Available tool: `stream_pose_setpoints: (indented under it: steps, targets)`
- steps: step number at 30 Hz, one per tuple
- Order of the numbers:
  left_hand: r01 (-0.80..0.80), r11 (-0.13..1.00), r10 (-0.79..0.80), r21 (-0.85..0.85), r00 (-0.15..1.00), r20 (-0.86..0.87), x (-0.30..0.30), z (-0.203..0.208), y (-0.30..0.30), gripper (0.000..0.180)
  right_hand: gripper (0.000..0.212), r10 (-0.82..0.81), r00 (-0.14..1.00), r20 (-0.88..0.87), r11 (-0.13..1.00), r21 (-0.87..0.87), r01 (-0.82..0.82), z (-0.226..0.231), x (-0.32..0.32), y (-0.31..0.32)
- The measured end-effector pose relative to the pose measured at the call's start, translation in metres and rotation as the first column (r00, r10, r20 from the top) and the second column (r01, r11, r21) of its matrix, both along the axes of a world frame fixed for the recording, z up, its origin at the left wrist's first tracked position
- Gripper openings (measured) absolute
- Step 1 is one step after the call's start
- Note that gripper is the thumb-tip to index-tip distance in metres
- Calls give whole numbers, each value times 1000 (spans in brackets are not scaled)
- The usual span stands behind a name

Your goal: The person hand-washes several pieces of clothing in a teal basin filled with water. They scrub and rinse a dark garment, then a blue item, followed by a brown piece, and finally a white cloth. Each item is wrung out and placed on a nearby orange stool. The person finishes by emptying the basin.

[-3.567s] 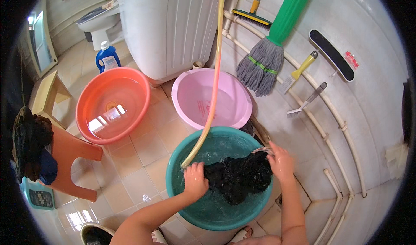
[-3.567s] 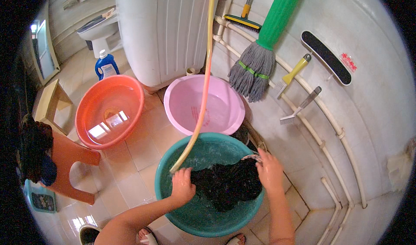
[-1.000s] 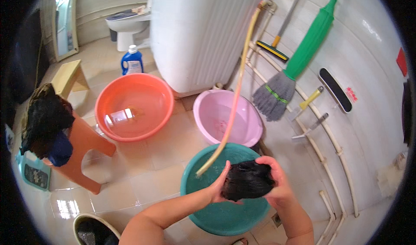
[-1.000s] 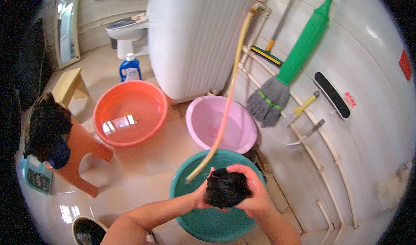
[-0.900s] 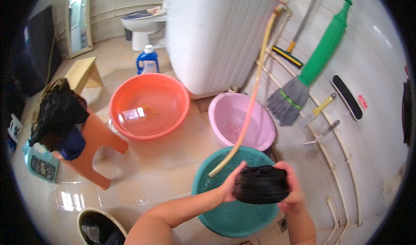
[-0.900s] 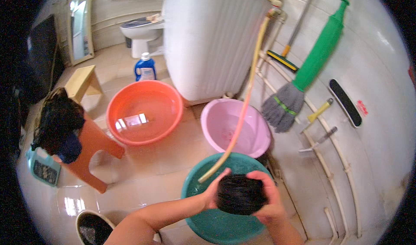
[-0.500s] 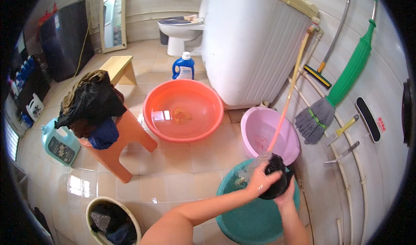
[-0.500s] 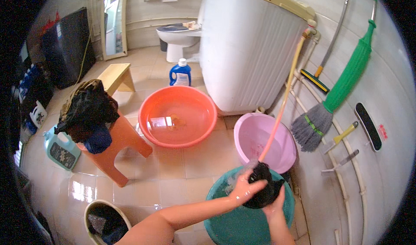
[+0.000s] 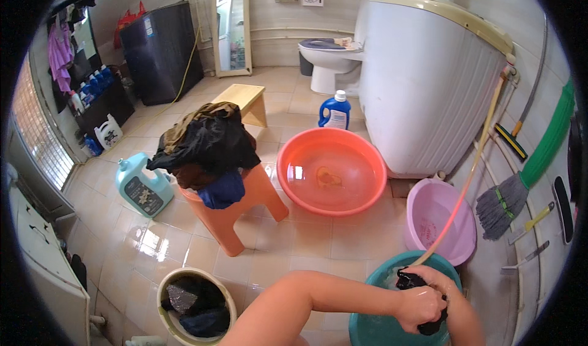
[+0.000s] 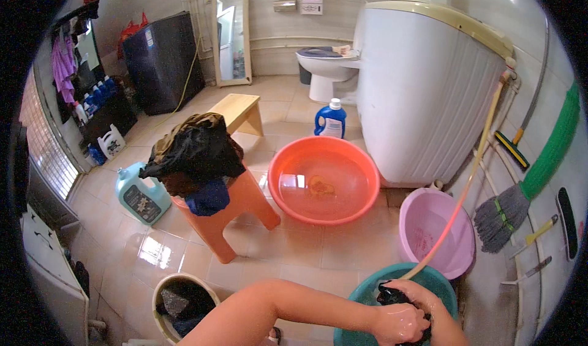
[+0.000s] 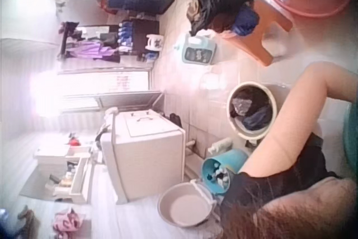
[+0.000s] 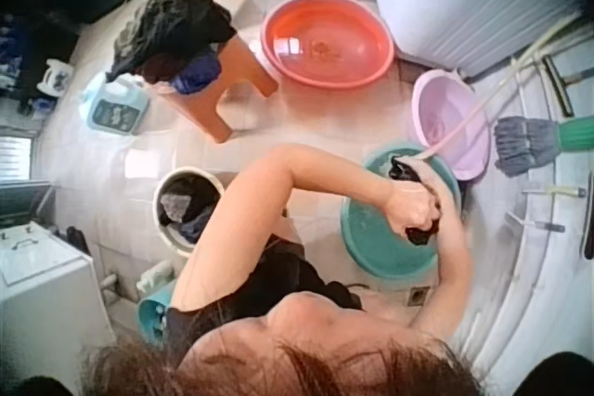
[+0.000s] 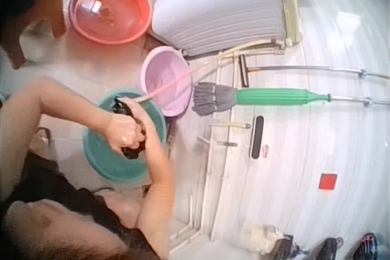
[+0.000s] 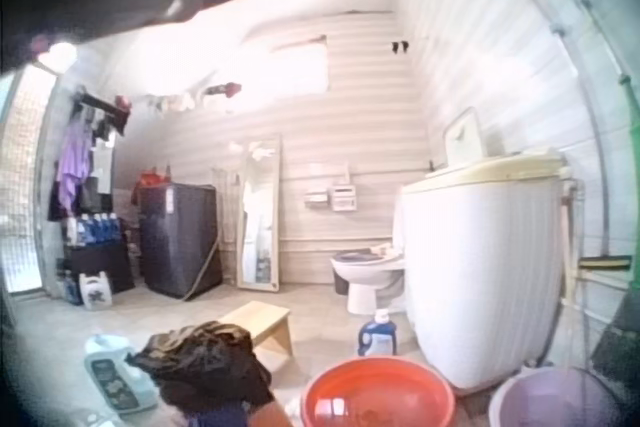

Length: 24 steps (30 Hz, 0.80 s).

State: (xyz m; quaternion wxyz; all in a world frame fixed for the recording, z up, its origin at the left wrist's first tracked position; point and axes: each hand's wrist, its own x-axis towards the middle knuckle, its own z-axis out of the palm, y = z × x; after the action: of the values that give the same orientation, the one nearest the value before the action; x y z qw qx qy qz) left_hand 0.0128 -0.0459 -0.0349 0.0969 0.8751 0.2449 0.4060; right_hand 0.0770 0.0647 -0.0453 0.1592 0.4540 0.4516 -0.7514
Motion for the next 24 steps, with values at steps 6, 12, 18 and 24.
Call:
stream_pose_setpoints:
  steps: [6, 12, 18, 24]
  targets:
    - [80, 986, -24, 144, 936, -352, -28, -16, -5, 25, 28, 565, 809, 162, 596, 598, -536, -7, -64, -10]
    - [150, 989, -113, 14, 802, -587, -99, -50, -29, 23, 37, 450, 851, 270, 413, 782, -467, -40, -132, -46]
    - [-312, 912, 329, -266, 944, 19, -191, -22, -88, 39, 41, -105, 942, -320, 992, 28, 120, -64, -130, -56]
    - [-412, 257, 966, -874, 145, 216, -249, 16, -201, 26, 15, -86, 910, -405, 996, -38, 78, -87, -103, -88]
